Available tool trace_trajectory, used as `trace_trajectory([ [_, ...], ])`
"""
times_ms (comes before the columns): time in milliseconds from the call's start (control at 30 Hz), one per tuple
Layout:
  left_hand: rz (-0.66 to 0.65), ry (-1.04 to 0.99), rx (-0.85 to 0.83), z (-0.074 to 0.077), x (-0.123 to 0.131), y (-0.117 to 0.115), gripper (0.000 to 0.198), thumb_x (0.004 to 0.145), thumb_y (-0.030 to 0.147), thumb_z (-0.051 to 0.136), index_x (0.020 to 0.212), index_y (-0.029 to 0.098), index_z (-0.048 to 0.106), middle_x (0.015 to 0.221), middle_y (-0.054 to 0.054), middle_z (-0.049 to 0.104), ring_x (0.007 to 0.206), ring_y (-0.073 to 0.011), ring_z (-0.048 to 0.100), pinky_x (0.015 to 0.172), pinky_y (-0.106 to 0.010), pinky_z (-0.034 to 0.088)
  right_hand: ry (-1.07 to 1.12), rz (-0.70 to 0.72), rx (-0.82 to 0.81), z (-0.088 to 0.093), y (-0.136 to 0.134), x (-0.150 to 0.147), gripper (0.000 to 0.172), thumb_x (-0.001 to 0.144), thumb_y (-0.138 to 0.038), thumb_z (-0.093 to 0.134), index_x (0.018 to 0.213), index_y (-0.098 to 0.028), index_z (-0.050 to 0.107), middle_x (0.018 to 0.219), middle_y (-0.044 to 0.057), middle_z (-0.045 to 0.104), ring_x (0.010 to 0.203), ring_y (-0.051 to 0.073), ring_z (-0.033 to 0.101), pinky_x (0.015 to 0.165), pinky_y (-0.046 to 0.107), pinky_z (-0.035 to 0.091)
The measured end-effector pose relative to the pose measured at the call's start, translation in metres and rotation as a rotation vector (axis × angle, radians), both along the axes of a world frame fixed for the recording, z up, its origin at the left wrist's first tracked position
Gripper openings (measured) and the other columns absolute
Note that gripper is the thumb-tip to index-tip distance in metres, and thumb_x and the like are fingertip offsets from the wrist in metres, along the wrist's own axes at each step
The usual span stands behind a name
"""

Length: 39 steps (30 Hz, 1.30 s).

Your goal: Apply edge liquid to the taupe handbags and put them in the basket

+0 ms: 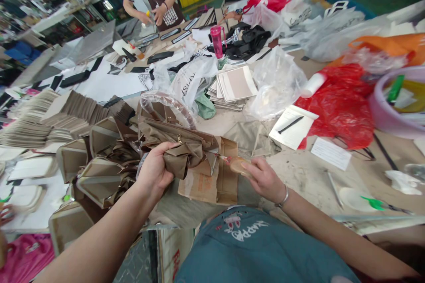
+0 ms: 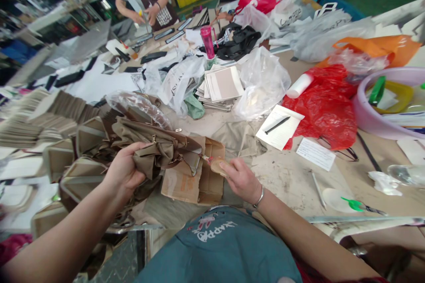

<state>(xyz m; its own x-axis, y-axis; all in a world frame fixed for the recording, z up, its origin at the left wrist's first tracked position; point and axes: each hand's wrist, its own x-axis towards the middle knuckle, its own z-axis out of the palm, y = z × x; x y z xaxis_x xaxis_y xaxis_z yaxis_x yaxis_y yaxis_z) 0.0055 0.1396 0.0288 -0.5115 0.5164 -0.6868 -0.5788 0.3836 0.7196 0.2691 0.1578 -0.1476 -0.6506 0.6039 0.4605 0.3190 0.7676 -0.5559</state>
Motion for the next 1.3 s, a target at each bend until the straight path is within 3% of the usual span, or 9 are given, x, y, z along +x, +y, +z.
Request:
trace_trajectory([
  [233, 0.015, 0.010, 0.019, -0.002, -0.002, 0.000, 0.018, 0.069, 0.005, 0.047, 0.059, 0.009, 0.062, 0.053, -0.006, 0.064, 0.043, -0.0139, 0.058, 0.044, -0.024, 0.052, 0.004, 0.110, -0.078, -0.006, -0.011, 0.001, 0.044, 0.087, -0.010, 0.047, 0.129, -0.020, 0.043, 0.093, 0.008, 0.045, 0.083, 0.021, 0.048, 0.069, 0.034, 0.051],
  [500, 0.006, 0.011, 0.038, -0.005, -0.003, 0.004, 0.017, 0.068, 0.005, 0.048, 0.059, 0.009, 0.062, 0.053, -0.006, 0.064, 0.044, -0.0140, 0.059, 0.045, -0.024, 0.053, 0.034, 0.022, -0.019, -0.006, 0.006, 0.000, 0.044, 0.087, -0.011, 0.048, 0.130, -0.019, 0.042, 0.098, 0.010, 0.044, 0.084, 0.021, 0.047, 0.071, 0.036, 0.051],
  [667, -0.037, -0.011, 0.048, -0.007, -0.005, 0.011, 0.018, 0.069, 0.006, 0.047, 0.060, 0.008, 0.062, 0.053, -0.007, 0.064, 0.044, -0.0152, 0.059, 0.044, -0.024, 0.052, 0.023, 0.066, -0.044, -0.005, 0.003, -0.005, 0.038, 0.089, -0.015, 0.046, 0.127, -0.018, 0.047, 0.094, 0.009, 0.047, 0.082, 0.020, 0.049, 0.070, 0.035, 0.051],
  [1000, -0.070, -0.013, 0.054, -0.013, -0.008, 0.026, 0.016, 0.068, 0.007, 0.048, 0.062, 0.009, 0.062, 0.054, -0.008, 0.064, 0.051, -0.0191, 0.063, 0.053, -0.031, 0.056, 0.073, -0.008, 0.028, 0.016, 0.021, -0.004, 0.041, 0.087, -0.012, 0.046, 0.127, -0.018, 0.048, 0.093, 0.010, 0.048, 0.082, 0.021, 0.049, 0.069, 0.035, 0.050],
  [1300, -0.037, 0.008, 0.076, -0.019, -0.005, 0.034, 0.015, 0.067, 0.005, 0.048, 0.060, 0.012, 0.059, 0.052, -0.005, 0.063, 0.045, -0.0147, 0.059, 0.049, -0.026, 0.054, 0.021, -0.013, -0.010, 0.006, 0.011, -0.007, 0.037, 0.088, -0.014, 0.047, 0.126, -0.016, 0.047, 0.090, 0.008, 0.045, 0.081, 0.020, 0.046, 0.068, 0.034, 0.049],
])
